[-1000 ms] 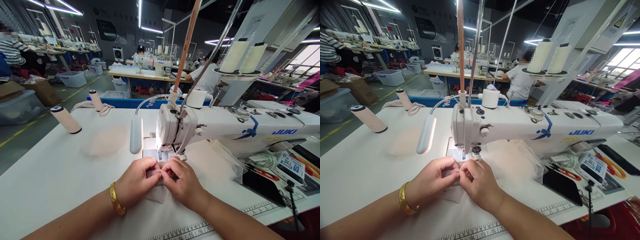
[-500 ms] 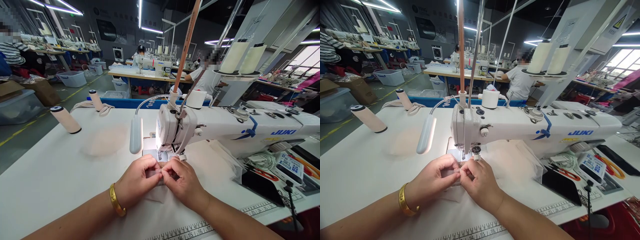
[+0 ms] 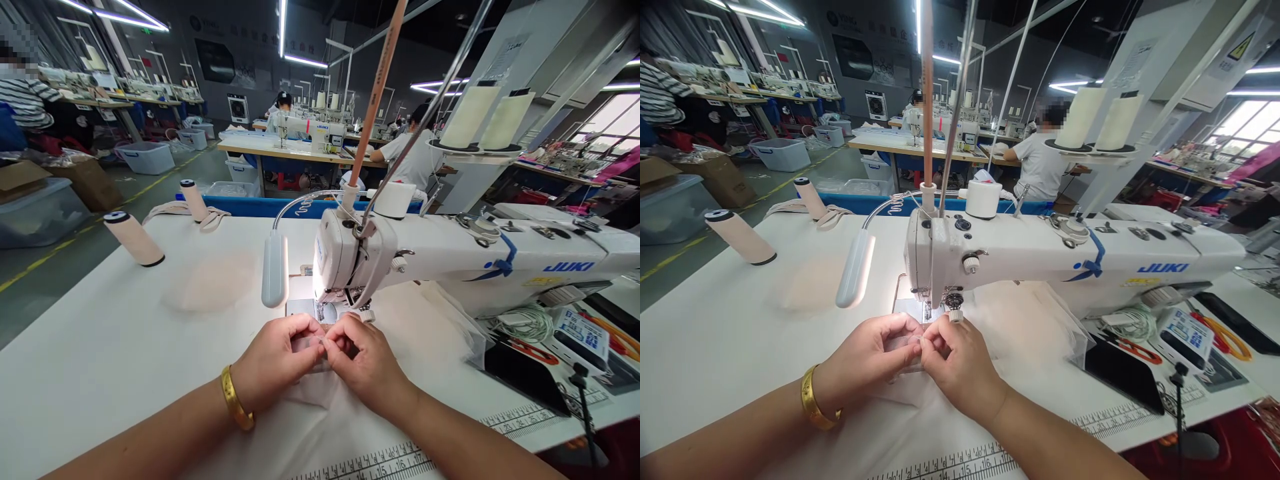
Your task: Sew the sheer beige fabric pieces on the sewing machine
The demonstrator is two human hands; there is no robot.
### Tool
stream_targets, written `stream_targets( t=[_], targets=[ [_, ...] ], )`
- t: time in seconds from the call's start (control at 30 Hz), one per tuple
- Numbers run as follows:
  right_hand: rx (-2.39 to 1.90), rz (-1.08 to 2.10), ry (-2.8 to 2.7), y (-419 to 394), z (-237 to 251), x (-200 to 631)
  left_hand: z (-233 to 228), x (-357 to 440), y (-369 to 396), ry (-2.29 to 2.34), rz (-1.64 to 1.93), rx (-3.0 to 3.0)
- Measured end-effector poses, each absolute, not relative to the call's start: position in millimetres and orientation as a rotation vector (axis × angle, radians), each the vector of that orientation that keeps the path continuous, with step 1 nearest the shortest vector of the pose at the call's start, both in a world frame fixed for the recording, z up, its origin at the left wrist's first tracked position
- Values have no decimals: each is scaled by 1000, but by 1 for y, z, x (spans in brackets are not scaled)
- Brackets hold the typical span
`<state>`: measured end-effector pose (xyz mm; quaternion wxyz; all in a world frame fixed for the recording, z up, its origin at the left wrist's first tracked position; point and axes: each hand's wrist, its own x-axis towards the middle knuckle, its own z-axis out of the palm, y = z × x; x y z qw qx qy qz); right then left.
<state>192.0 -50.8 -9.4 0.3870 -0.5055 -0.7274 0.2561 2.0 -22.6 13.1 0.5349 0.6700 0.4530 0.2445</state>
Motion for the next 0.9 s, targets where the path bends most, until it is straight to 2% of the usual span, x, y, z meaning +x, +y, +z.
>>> stream_targets(
  t=[0.27,0.57,0.8,0.9],
  targets=[
    [-1304,662,-1846,-51,-9,191,14,2,-21,1073,715,1728],
    [-1290,623,-1865,-52,-10,191,11,4,-23,1062,677,1502],
    [-1302,596,-1882,-50,-11,189,14,1,-23,1173,568,1677],
    [-1363,512,-1911,-47,-14,187,11,1,-21,1250,587,1950]
  ],
)
